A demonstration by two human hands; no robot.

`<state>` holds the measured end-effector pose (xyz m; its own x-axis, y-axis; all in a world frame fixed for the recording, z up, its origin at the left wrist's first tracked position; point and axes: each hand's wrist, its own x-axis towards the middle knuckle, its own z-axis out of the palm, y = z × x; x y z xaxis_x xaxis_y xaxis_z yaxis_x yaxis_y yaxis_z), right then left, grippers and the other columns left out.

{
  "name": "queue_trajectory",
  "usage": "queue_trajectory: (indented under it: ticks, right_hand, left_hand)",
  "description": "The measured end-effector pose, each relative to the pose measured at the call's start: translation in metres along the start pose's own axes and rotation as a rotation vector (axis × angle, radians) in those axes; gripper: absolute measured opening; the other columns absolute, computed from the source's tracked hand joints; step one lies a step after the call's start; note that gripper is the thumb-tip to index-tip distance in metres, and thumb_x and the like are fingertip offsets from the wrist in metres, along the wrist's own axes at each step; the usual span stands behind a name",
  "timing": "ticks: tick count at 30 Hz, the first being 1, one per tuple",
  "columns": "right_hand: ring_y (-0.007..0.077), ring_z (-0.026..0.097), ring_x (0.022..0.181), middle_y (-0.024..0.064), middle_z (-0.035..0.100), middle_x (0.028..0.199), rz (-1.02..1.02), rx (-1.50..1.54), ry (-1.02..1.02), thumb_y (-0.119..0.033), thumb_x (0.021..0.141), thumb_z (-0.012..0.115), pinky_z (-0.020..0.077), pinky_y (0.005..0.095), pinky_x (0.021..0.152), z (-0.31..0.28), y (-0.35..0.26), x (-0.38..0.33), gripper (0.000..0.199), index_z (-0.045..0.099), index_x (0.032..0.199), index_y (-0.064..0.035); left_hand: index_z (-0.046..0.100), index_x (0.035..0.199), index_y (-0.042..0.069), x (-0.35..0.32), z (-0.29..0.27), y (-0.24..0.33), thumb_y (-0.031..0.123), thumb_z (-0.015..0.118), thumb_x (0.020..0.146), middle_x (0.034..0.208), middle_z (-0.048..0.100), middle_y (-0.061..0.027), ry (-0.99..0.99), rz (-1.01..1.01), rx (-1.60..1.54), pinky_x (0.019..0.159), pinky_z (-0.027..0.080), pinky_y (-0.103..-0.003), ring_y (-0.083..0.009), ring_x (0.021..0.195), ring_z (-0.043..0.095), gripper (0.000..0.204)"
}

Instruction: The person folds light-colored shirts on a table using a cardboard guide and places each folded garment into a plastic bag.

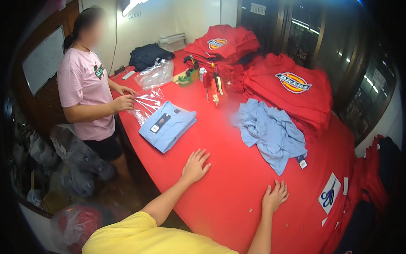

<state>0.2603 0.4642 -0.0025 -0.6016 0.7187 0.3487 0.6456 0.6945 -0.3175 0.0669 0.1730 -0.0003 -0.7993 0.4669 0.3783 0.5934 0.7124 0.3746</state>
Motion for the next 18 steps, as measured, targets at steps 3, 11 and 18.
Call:
queue_trajectory:
  ticks: [3, 11, 18]
  right_hand:
    - [0.0284, 0.036, 0.135, 0.0083, 0.046, 0.142, 0.015, 0.051, 0.023, -0.025, 0.085, 0.066, 0.0204, 0.0549, 0.113, 0.002, 0.004, 0.005, 0.043, 0.057, 0.126, -0.0148]
    - [0.0385, 0.038, 0.129, 0.016, 0.042, 0.141, -0.259, 0.317, 0.162, -0.012, 0.079, 0.071, 0.0318, 0.0535, 0.104, 0.022, -0.023, 0.07, 0.052, 0.055, 0.128, -0.0104]
    - [0.0355, 0.051, 0.107, 0.0145, 0.061, 0.107, -0.167, 0.11, 0.033, -0.009, 0.083, 0.06, 0.0389, 0.0517, 0.094, 0.043, -0.041, 0.155, 0.021, 0.067, 0.102, -0.0064]
  left_hand:
    - [0.053, 0.134, 0.01, 0.007, 0.004, -0.001, 0.038, 0.056, 0.092, 0.144, 0.045, -0.0119, -0.001, 0.015, 0.014, 0.116, 0.024, -0.045, -0.0301, 0.138, 0.035, 0.051]
    - [0.056, 0.131, 0.009, 0.0, 0.002, -0.001, 0.034, 0.059, 0.09, 0.142, 0.047, -0.013, 0.01, -0.005, -0.022, 0.116, 0.024, -0.046, -0.0306, 0.137, 0.036, 0.048]
    - [0.058, 0.13, 0.009, 0.006, 0.009, 0.0, 0.032, 0.061, 0.09, 0.142, 0.048, -0.0128, 0.02, 0.042, -0.021, 0.116, 0.025, -0.045, -0.0303, 0.137, 0.037, 0.046]
